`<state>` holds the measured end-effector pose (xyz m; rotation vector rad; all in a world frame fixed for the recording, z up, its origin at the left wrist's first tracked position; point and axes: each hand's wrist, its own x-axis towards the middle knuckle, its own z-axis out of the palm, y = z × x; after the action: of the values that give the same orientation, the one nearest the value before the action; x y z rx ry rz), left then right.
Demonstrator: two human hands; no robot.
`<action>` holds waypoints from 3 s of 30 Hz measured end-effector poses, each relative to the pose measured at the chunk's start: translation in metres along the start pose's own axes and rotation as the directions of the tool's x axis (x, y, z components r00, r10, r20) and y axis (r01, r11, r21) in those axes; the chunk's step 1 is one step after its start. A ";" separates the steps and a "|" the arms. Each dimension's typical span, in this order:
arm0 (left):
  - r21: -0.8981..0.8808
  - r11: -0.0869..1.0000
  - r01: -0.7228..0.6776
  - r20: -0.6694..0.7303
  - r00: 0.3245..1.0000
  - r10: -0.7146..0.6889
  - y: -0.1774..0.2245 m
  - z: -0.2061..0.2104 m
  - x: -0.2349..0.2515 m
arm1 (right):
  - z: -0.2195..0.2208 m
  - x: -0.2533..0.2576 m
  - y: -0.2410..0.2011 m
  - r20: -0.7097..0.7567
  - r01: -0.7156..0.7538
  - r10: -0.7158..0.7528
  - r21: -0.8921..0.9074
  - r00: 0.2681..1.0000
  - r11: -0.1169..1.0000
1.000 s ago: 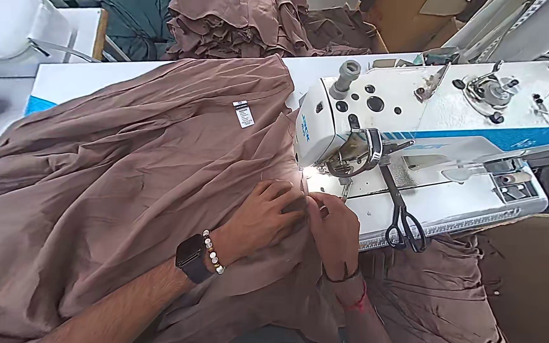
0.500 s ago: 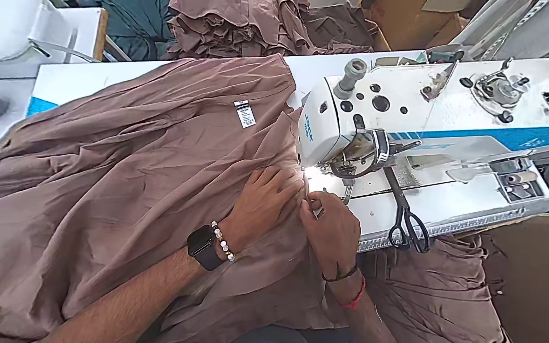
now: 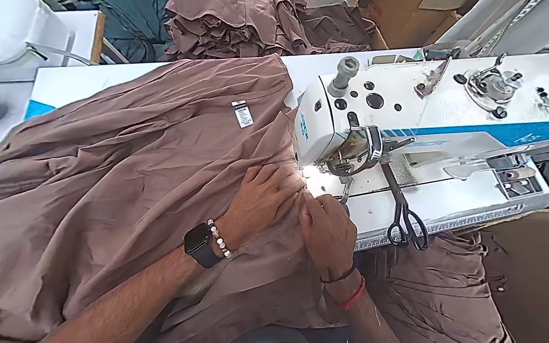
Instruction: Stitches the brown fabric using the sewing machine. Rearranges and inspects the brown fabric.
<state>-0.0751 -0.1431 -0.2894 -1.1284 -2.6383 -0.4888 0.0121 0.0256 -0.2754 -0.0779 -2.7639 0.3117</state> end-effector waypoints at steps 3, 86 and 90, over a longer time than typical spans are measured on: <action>0.013 1.000 -0.017 0.012 1.000 0.017 -0.003 0.000 0.003 | -0.002 0.001 0.000 0.026 0.029 -0.028 -0.030 0.999 0.999; 0.237 0.943 0.233 0.213 0.935 -0.284 -0.052 -0.075 -0.050 | -0.004 0.029 -0.022 0.227 -0.135 0.165 -0.142 0.960 0.981; 0.258 0.751 0.607 -0.011 0.780 -0.626 0.005 -0.089 -0.087 | -0.005 0.032 -0.023 0.194 -0.120 0.149 -0.153 0.970 0.981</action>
<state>-0.0053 -0.2319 -0.2358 -0.1661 -2.9971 -0.2028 -0.0161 0.0074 -0.2552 -0.2863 -2.9891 0.1679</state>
